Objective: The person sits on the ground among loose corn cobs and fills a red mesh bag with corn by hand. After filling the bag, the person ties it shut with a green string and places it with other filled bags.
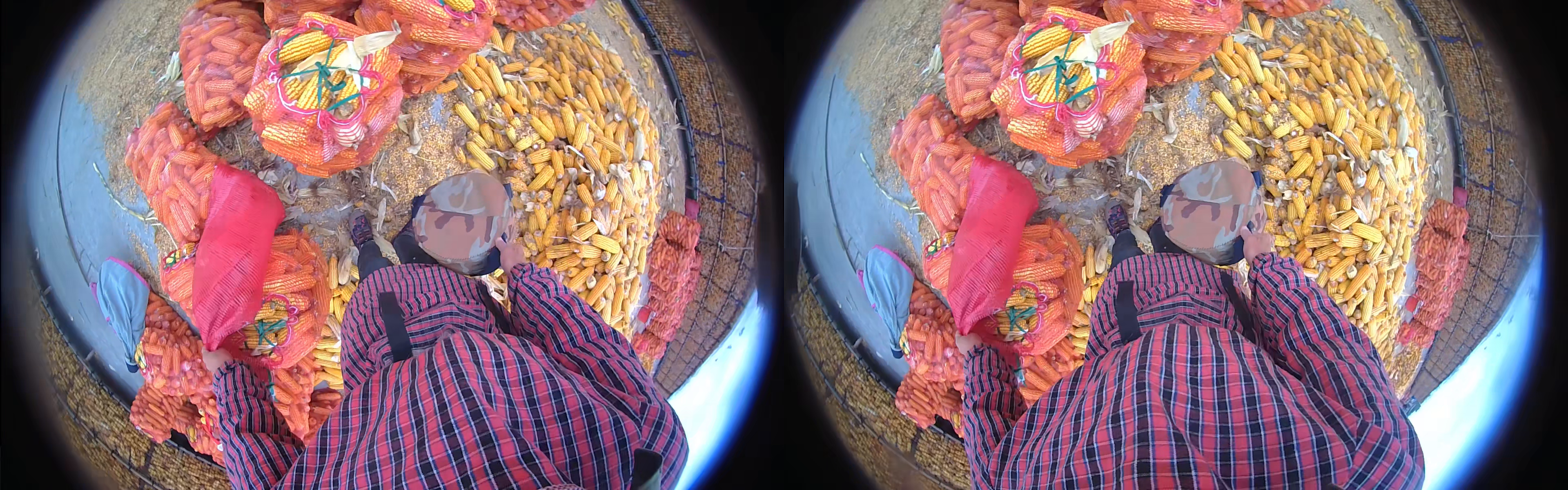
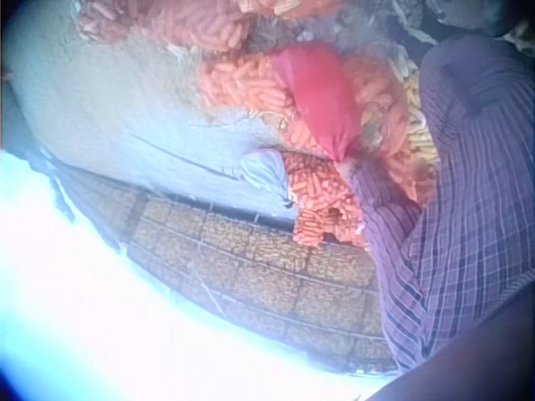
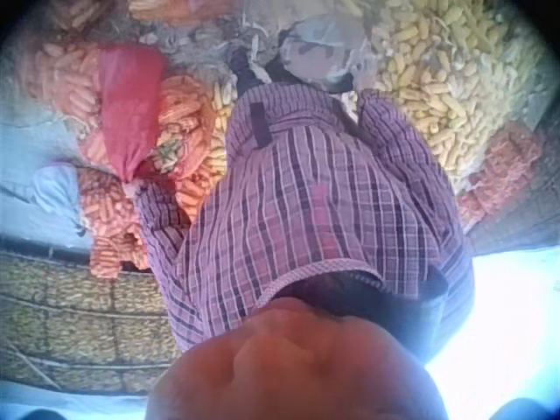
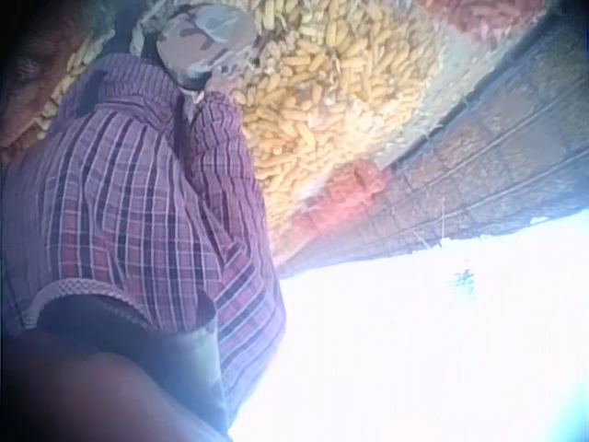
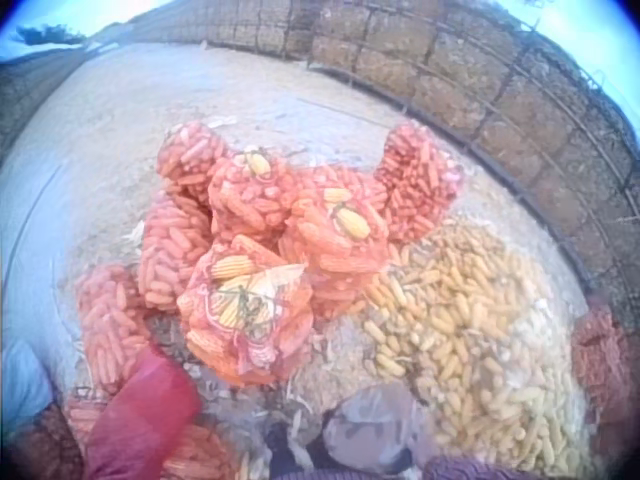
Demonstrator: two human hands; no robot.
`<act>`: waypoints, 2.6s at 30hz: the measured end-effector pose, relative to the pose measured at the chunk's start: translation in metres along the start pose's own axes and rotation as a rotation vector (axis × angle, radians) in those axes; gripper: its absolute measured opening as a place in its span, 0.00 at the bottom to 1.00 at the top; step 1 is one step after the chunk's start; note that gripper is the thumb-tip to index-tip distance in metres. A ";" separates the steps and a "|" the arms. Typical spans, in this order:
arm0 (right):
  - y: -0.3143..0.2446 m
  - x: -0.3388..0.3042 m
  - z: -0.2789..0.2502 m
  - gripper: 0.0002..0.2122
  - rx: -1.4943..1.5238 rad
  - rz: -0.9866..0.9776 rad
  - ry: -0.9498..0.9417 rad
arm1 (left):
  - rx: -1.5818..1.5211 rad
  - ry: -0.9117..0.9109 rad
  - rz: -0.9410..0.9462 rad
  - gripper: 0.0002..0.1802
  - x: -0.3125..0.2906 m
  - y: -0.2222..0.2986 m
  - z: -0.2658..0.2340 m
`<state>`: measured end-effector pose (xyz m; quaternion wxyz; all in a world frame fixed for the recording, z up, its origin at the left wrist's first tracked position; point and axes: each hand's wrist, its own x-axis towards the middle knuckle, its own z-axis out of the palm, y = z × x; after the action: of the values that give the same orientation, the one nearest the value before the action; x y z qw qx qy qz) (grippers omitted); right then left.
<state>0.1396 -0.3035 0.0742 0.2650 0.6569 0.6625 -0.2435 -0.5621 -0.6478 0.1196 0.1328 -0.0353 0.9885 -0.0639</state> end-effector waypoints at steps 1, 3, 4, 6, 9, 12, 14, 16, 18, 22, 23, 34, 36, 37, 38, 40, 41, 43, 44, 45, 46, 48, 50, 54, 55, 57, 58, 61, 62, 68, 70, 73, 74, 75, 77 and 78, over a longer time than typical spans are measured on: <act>0.002 -0.003 0.006 0.12 -0.030 -0.035 0.054 | 0.071 0.014 0.047 0.23 0.010 0.007 -0.021; 0.005 -0.005 0.016 0.13 -0.007 -0.046 0.113 | -0.165 0.104 0.239 0.23 0.013 0.043 -0.064; 0.006 -0.007 0.022 0.13 0.123 0.006 0.138 | -0.519 -0.079 0.423 0.22 0.004 0.065 -0.088; 0.010 -0.009 0.033 0.15 0.451 0.256 0.256 | -0.583 -0.532 0.476 0.21 -0.029 0.119 -0.136; 0.022 -0.013 0.052 0.18 0.579 0.333 0.249 | -0.454 -0.848 0.364 0.27 -0.123 0.190 -0.191; 0.045 -0.021 0.083 0.23 0.877 0.558 0.369 | -0.118 -1.106 0.926 0.33 -0.221 0.260 -0.214; 0.064 -0.031 0.111 0.26 0.814 0.541 0.250 | 0.062 -1.161 1.009 0.31 -0.271 0.302 -0.222; 0.080 -0.046 0.146 0.26 0.896 0.666 0.246 | 0.051 -1.247 1.074 0.27 -0.309 0.336 -0.226; 0.093 -0.065 0.182 0.23 0.946 0.683 0.325 | -0.088 -1.324 1.093 0.22 -0.338 0.365 -0.237; 0.093 -0.109 0.244 0.16 1.014 0.998 0.393 | -0.398 -1.289 1.042 0.17 -0.387 0.432 -0.231; 0.090 -0.121 0.254 0.15 1.048 1.067 0.500 | -0.414 -1.238 1.125 0.17 -0.399 0.448 -0.225; -0.011 -0.254 0.244 0.26 1.356 1.433 0.332 | -0.509 -0.636 1.633 0.23 -0.529 0.555 -0.162; -0.035 -0.270 0.250 0.20 1.335 1.447 0.274 | -0.427 -0.639 1.675 0.23 -0.551 0.566 -0.156; -0.047 -0.277 0.254 0.19 1.328 1.465 0.277 | -0.417 -0.643 1.693 0.22 -0.562 0.572 -0.151; -0.061 -0.282 0.258 0.19 1.266 1.474 0.254 | -0.409 -0.649 1.711 0.22 -0.572 0.577 -0.145; -0.090 -0.290 0.260 0.20 1.269 1.464 0.188 | -0.425 -0.687 1.700 0.22 -0.584 0.578 -0.137; -0.104 -0.290 0.258 0.25 1.194 1.437 0.170 | -0.427 -0.725 1.668 0.22 -0.594 0.581 -0.131; -0.138 -0.289 0.245 0.18 1.243 1.527 0.138 | -0.397 -0.730 1.678 0.23 -0.611 0.597 -0.115; -0.155 -0.286 0.234 0.15 1.200 1.505 0.143 | -0.373 -0.695 1.730 0.24 -0.620 0.611 -0.105; -0.174 -0.280 0.220 0.14 1.267 1.541 0.172 | -0.348 -0.637 1.757 0.25 -0.633 0.629 -0.093; -0.190 -0.274 0.205 0.13 1.325 1.566 0.142 | -0.287 -0.712 1.753 0.25 -0.643 0.646 -0.081; -0.224 -0.257 0.175 0.13 1.373 1.613 0.077 | -0.164 -0.753 1.675 0.27 -0.647 0.673 -0.069; -0.252 -0.239 0.147 0.12 1.356 1.635 0.085 | -0.102 -0.778 1.656 0.27 -0.656 0.697 -0.058; -0.298 -0.202 0.110 0.12 1.509 1.667 0.049 | 0.057 -0.764 1.733 0.27 -0.675 0.713 -0.047; -0.308 -0.195 0.103 0.12 1.582 1.666 0.011 | 0.094 -0.770 1.731 0.27 -0.681 0.712 -0.044; -0.326 -0.182 0.093 0.13 1.671 1.639 -0.038 | 0.163 -0.796 1.745 0.27 -0.692 0.710 -0.040; -0.334 -0.177 0.089 0.13 1.731 1.630 -0.059 | 0.189 -0.816 1.758 0.27 -0.697 0.708 -0.038; -0.353 -0.165 0.080 0.14 1.822 1.616 -0.105 | 0.240 -0.801 1.800 0.26 -0.708 0.702 -0.036; -0.358 -0.161 0.079 0.14 1.846 1.611 -0.116 | 0.261 -0.788 1.828 0.26 -0.710 0.698 -0.036; -0.377 -0.146 0.104 0.13 1.774 1.611 0.080 | 0.235 -0.766 1.667 0.27 -0.716 0.649 -0.044; -0.381 -0.141 0.121 0.13 1.797 1.594 0.082 | 0.247 -0.759 1.713 0.26 -0.720 0.626 -0.043; -0.382 -0.130 0.154 0.13 1.865 1.546 0.082 | 0.314 -0.761 1.751 0.27 -0.729 0.595 -0.032; -0.381 -0.126 0.164 0.12 1.865 1.527 0.119 | 0.304 -0.710 1.750 0.27 -0.733 0.588 -0.027; -0.381 -0.121 0.173 0.12 1.867 1.515 0.159 | 0.318 -0.687 1.744 0.27 -0.736 0.581 -0.022; -0.379 -0.112 0.191 0.11 1.886 1.466 0.176 | 0.345 -0.658 1.773 0.27 -0.741 0.573 -0.013; -0.378 -0.107 0.200 0.11 1.927 1.476 0.204 | 0.356 -0.654 1.809 0.27 -0.743 0.571 -0.008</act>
<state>-0.2322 -0.5238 -0.0115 -0.3096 0.8196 -0.3046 -0.3738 0.1208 -0.0178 0.2415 0.4026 0.7407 0.5329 -0.0735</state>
